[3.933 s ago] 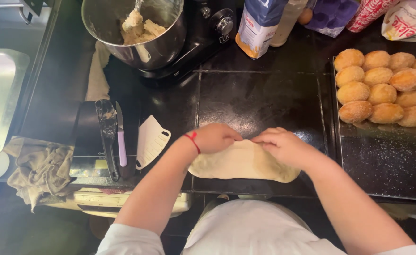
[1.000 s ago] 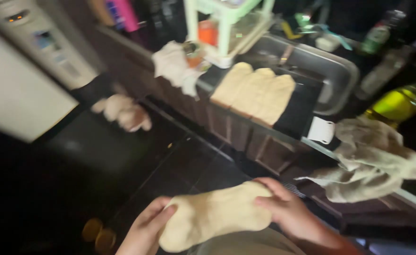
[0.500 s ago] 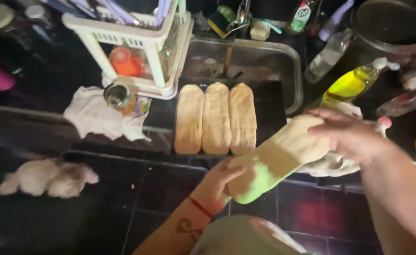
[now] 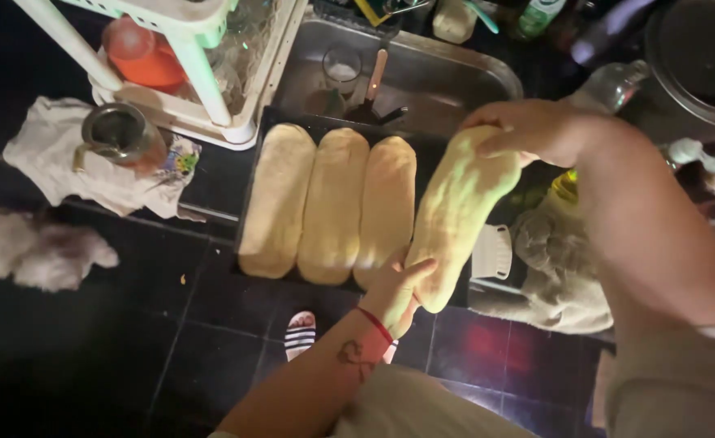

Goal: Perform various bakery tasks including shaping dough, arranging it on trays, cleaning the workspace, and using a stand mixer.

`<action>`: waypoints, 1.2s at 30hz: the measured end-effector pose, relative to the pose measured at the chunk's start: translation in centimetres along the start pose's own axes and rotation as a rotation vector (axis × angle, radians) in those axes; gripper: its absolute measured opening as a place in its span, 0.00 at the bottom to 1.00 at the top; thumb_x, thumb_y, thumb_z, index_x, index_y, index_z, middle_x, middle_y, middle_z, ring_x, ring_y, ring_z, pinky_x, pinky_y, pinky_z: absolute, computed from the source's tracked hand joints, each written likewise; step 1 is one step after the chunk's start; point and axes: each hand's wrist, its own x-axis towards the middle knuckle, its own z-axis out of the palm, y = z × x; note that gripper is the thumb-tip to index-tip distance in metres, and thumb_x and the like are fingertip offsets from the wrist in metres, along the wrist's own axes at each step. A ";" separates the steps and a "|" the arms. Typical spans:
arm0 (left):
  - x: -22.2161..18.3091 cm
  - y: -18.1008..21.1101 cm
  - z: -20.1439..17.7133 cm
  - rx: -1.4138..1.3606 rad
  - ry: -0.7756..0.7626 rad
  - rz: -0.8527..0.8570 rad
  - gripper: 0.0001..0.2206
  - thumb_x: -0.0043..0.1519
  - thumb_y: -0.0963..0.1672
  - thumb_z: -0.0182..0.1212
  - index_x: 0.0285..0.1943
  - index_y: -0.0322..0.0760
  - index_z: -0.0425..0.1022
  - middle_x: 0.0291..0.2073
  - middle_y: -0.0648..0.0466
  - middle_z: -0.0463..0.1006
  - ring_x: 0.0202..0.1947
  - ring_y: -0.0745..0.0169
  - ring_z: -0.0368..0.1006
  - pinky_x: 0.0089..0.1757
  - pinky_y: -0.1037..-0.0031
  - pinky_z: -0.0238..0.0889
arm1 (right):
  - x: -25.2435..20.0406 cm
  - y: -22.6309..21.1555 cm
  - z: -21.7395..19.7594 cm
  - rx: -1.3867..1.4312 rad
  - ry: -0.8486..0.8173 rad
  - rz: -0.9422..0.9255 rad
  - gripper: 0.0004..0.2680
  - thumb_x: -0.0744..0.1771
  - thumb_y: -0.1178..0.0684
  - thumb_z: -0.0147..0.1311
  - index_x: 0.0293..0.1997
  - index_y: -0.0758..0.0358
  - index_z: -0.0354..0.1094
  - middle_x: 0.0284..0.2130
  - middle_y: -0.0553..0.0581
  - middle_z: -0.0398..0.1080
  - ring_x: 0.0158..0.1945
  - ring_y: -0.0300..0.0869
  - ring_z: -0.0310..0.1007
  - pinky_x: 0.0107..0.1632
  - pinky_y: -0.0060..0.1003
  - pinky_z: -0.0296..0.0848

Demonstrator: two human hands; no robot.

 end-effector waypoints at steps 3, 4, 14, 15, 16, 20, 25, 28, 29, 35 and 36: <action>4.2 -4.6 -2.2 0.030 0.035 0.225 0.28 0.62 0.44 0.76 0.70 0.45 0.66 0.51 0.47 0.78 0.46 0.46 0.79 0.51 0.38 0.75 | 5.5 4.2 -0.2 0.488 -0.046 -0.307 0.23 0.66 0.52 0.64 0.71 0.58 0.68 0.47 0.60 0.65 0.43 0.46 0.70 0.42 0.50 0.80; 4.8 -5.7 -2.7 0.027 0.049 0.231 0.28 0.62 0.44 0.76 0.70 0.45 0.66 0.51 0.47 0.78 0.46 0.46 0.79 0.51 0.38 0.75 | 6.1 4.1 0.0 0.485 -0.058 -0.315 0.23 0.66 0.52 0.64 0.71 0.58 0.68 0.47 0.60 0.65 0.43 0.46 0.70 0.42 0.50 0.80; 7.6 -9.3 -3.2 0.090 0.338 0.136 0.26 0.67 0.43 0.65 0.74 0.43 0.62 0.57 0.44 0.73 0.53 0.42 0.75 0.55 0.37 0.73 | 14.5 5.9 3.3 0.392 -0.201 -0.233 0.22 0.66 0.57 0.66 0.71 0.56 0.70 0.60 0.67 0.76 0.56 0.62 0.80 0.49 0.65 0.83; 7.7 -9.1 -3.0 0.062 0.378 0.066 0.24 0.67 0.43 0.65 0.73 0.48 0.64 0.61 0.45 0.75 0.60 0.41 0.76 0.58 0.34 0.70 | 15.0 6.1 3.6 0.354 -0.202 -0.251 0.20 0.67 0.57 0.66 0.69 0.56 0.73 0.58 0.67 0.77 0.54 0.62 0.81 0.47 0.63 0.84; 7.8 -9.5 -3.0 0.057 0.385 0.074 0.24 0.67 0.43 0.65 0.73 0.48 0.64 0.61 0.45 0.75 0.60 0.41 0.76 0.58 0.34 0.70 | 15.2 6.5 3.7 0.348 -0.207 -0.261 0.20 0.67 0.57 0.66 0.69 0.56 0.73 0.58 0.67 0.77 0.54 0.62 0.81 0.47 0.63 0.84; 7.7 -10.7 -3.6 0.054 0.356 0.080 0.23 0.66 0.44 0.65 0.71 0.48 0.67 0.50 0.48 0.80 0.50 0.47 0.79 0.51 0.34 0.74 | 14.2 6.9 3.3 0.519 -0.241 -0.286 0.22 0.65 0.58 0.65 0.69 0.60 0.71 0.52 0.70 0.75 0.46 0.58 0.80 0.43 0.61 0.83; 10.2 -13.3 -7.5 0.095 0.352 0.001 0.26 0.66 0.44 0.65 0.75 0.51 0.66 0.50 0.49 0.83 0.48 0.48 0.82 0.49 0.36 0.76 | 15.6 8.5 3.9 0.535 -0.277 -0.296 0.20 0.66 0.57 0.63 0.68 0.59 0.72 0.48 0.68 0.76 0.43 0.53 0.79 0.41 0.57 0.84; 10.3 -13.6 -7.3 0.185 0.335 0.031 0.28 0.65 0.42 0.65 0.76 0.42 0.63 0.47 0.46 0.81 0.48 0.46 0.80 0.51 0.37 0.75 | 15.2 9.0 3.6 0.543 -0.275 -0.282 0.18 0.67 0.57 0.62 0.67 0.58 0.73 0.46 0.66 0.76 0.42 0.50 0.79 0.40 0.55 0.84; 10.7 -14.0 -7.5 0.218 0.402 0.046 0.25 0.62 0.44 0.69 0.70 0.46 0.70 0.43 0.49 0.84 0.43 0.47 0.82 0.48 0.36 0.76 | 14.8 9.2 3.4 0.554 -0.252 -0.282 0.18 0.67 0.57 0.63 0.67 0.57 0.74 0.44 0.66 0.76 0.40 0.49 0.77 0.39 0.55 0.84; 10.0 -12.2 -6.1 0.276 0.460 0.110 0.22 0.59 0.44 0.71 0.64 0.42 0.78 0.44 0.45 0.84 0.46 0.43 0.82 0.47 0.38 0.77 | 19.3 10.8 5.4 0.549 -0.232 -0.348 0.18 0.66 0.54 0.63 0.66 0.56 0.74 0.42 0.65 0.76 0.38 0.48 0.78 0.36 0.50 0.83; 9.6 -11.9 -5.7 0.281 0.468 0.176 0.22 0.57 0.43 0.73 0.62 0.39 0.79 0.43 0.43 0.83 0.47 0.41 0.81 0.49 0.36 0.76 | 19.6 10.7 5.7 0.543 -0.228 -0.351 0.19 0.66 0.54 0.64 0.66 0.55 0.74 0.43 0.67 0.77 0.38 0.50 0.80 0.36 0.50 0.84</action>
